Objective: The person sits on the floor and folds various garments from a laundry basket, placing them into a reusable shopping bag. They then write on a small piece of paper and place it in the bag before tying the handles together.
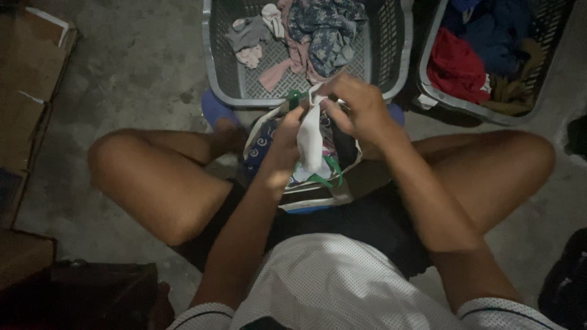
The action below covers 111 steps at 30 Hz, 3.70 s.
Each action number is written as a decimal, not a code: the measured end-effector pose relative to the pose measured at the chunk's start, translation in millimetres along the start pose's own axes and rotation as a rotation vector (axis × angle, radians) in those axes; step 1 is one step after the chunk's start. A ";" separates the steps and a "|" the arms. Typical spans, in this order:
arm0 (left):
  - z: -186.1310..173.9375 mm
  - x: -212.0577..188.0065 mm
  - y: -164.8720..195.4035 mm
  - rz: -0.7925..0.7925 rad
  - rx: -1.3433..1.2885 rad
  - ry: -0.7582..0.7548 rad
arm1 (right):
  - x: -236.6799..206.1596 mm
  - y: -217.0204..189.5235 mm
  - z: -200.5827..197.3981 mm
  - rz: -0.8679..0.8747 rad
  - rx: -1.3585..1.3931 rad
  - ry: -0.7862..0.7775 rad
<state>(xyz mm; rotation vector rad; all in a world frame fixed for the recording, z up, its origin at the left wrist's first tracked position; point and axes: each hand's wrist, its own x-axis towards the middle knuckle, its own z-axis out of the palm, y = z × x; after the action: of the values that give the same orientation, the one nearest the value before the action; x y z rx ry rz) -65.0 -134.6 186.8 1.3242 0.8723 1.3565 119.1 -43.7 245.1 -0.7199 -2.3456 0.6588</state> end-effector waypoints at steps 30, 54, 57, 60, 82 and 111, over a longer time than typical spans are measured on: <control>28.5 -99.5 -153.2 -0.787 0.040 0.035 | -30.0 102.9 84.5 0.508 0.472 -0.460; 0.7 -27.0 -150.6 -0.470 0.880 0.477 | -8.5 140.8 145.3 0.258 -0.025 -0.389; 3.6 -25.4 -154.9 -0.552 0.836 0.500 | -13.8 143.5 147.0 0.217 0.114 -0.296; 3.8 -27.2 -159.5 -0.561 0.827 0.584 | -15.2 145.9 149.0 0.416 0.444 -0.297; -104.0 66.8 -144.7 -0.877 0.587 0.514 | 90.5 345.9 118.5 0.980 0.073 0.091; -225.0 160.1 -243.2 -1.006 -0.405 0.373 | 128.6 254.8 173.9 0.653 0.666 -0.317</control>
<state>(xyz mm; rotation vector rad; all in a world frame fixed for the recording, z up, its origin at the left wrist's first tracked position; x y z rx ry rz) -227.0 108.8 -36.6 0.2051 1.2012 0.8770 2.1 174.7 20.8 -1.1081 -1.9061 1.8368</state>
